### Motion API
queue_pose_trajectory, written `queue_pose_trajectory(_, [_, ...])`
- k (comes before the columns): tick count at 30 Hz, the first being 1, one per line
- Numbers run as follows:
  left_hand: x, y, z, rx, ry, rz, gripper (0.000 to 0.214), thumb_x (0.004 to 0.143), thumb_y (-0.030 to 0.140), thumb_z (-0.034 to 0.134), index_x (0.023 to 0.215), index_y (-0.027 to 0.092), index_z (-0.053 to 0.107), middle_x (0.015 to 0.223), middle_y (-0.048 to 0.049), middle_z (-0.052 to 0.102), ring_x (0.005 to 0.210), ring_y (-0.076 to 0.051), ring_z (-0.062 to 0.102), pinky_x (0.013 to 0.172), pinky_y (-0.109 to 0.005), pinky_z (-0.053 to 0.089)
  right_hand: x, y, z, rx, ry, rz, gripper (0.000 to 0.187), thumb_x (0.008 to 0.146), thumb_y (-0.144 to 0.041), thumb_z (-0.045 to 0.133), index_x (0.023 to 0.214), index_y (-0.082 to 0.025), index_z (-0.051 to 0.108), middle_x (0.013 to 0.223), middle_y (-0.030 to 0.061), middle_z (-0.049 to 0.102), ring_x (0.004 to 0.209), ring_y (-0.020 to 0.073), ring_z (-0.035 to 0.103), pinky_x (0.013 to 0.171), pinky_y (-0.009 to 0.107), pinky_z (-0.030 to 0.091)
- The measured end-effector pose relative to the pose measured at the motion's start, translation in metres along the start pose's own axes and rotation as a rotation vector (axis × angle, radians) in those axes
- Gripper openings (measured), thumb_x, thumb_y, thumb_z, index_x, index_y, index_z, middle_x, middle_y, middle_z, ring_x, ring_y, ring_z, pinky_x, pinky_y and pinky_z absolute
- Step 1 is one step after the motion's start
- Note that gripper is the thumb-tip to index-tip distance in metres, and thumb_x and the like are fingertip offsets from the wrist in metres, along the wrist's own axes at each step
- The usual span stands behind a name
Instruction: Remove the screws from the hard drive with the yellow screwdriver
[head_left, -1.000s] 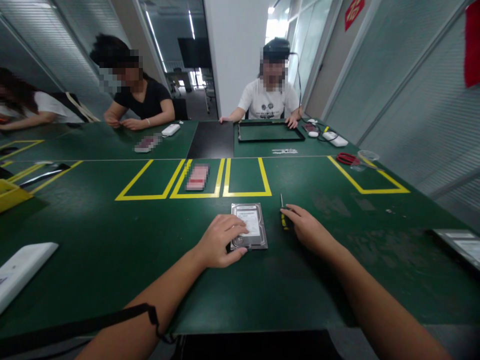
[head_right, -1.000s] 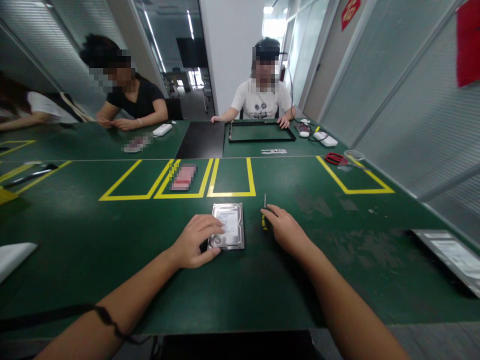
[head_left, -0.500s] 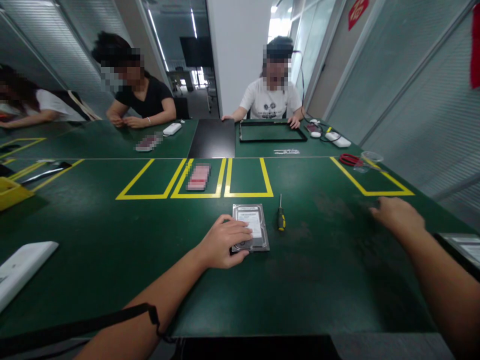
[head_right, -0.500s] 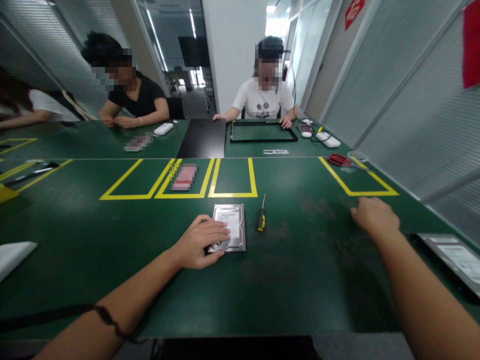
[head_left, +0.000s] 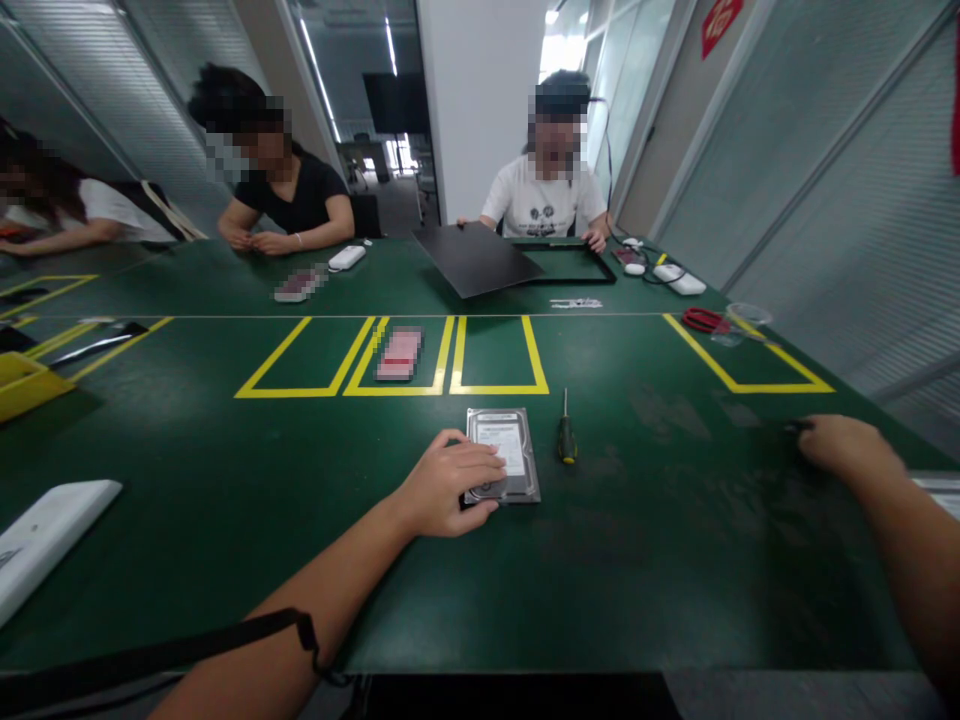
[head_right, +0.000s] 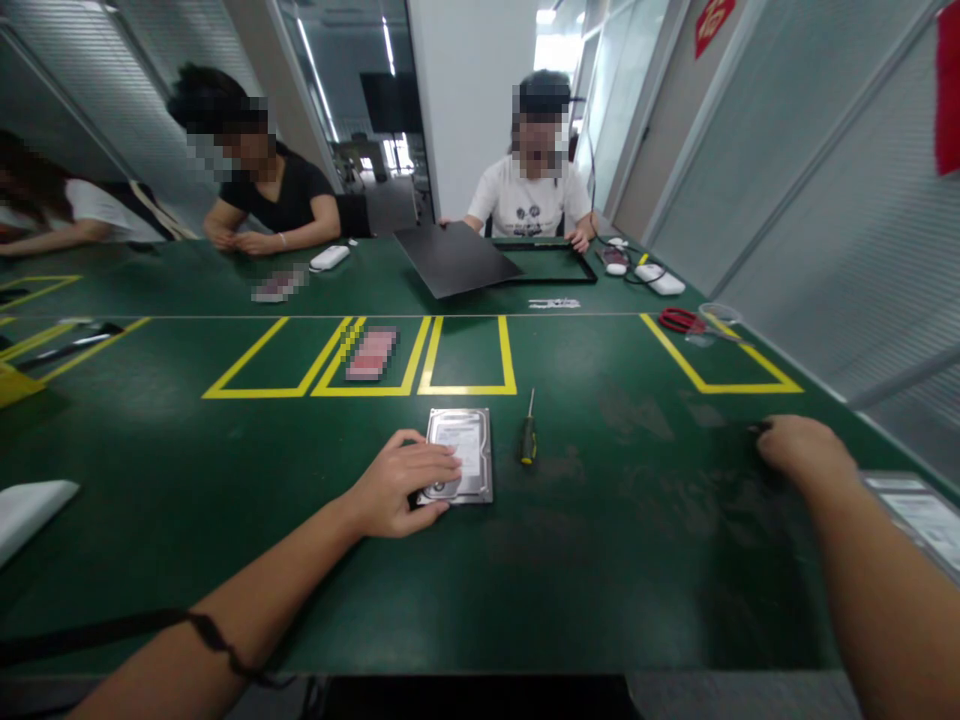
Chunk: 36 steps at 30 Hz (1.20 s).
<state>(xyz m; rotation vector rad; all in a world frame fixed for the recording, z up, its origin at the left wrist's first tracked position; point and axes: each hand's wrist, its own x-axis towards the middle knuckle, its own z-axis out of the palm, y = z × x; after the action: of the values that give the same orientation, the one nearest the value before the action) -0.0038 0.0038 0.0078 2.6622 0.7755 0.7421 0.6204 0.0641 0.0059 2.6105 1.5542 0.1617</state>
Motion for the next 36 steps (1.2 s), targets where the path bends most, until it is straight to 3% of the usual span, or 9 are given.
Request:
queue_pose_trajectory(4, [-0.001, 0.000, 0.001, -0.003, 0.002, 0.003, 0.038, 0.083, 0.032, 0.066, 0.121, 0.024, 0.068, 0.125, -0.0087, 0.071, 0.120, -0.028, 0.064, 0.106, -0.048, 0.032, 0.004, 0.002, 0.005, -0.006, -0.128, 0.022, 0.036, 0.082, -0.014, 0.056, 0.112, -0.011, 0.075, 0.116, 0.0233, 0.067, 0.096, 0.0274, 0.067, 0.074, 0.034, 0.048])
queue_pose_trajectory(10, [0.001, 0.000, 0.000, -0.007, 0.003, 0.000, 0.039, 0.083, 0.032, 0.066, 0.121, 0.024, 0.069, 0.123, -0.0093, 0.071, 0.118, -0.029, 0.065, 0.105, -0.048, 0.033, -0.001, 0.003, 0.008, -0.006, -0.163, -0.002, 0.040, 0.089, -0.016, 0.050, 0.123, -0.011, 0.071, 0.130, 0.0211, 0.062, 0.113, 0.0280, 0.062, 0.087, 0.034, 0.046])
queue_pose_trajectory(16, [0.001, 0.001, -0.001, -0.008, 0.002, 0.006, 0.038, 0.083, 0.032, 0.066, 0.120, 0.024, 0.069, 0.121, -0.0090, 0.072, 0.119, -0.029, 0.064, 0.105, -0.048, 0.033, -0.005, 0.001, 0.004, -0.003, -0.155, -0.022, 0.038, 0.094, -0.021, 0.048, 0.122, -0.009, 0.070, 0.126, 0.0231, 0.063, 0.108, 0.0277, 0.064, 0.084, 0.034, 0.047])
queue_pose_trajectory(23, [0.001, 0.001, 0.000, -0.007, 0.004, 0.004, 0.037, 0.085, 0.033, 0.064, 0.120, 0.023, 0.068, 0.123, -0.0084, 0.071, 0.120, -0.028, 0.064, 0.105, -0.047, 0.033, -0.014, -0.006, 0.001, 0.009, -0.164, -0.035, 0.049, 0.099, -0.047, 0.045, 0.115, -0.009, 0.072, 0.114, 0.0230, 0.067, 0.100, 0.0297, 0.065, 0.079, 0.036, 0.046])
queue_pose_trajectory(36, [0.001, 0.000, 0.000, 0.006, 0.006, 0.019, 0.037, 0.084, 0.032, 0.064, 0.120, 0.023, 0.067, 0.122, -0.0081, 0.072, 0.120, -0.028, 0.064, 0.104, -0.047, 0.034, -0.023, -0.002, 0.001, -0.013, -0.105, -0.014, 0.045, 0.098, -0.042, 0.045, 0.118, -0.010, 0.070, 0.117, 0.0243, 0.064, 0.101, 0.0308, 0.064, 0.077, 0.038, 0.047])
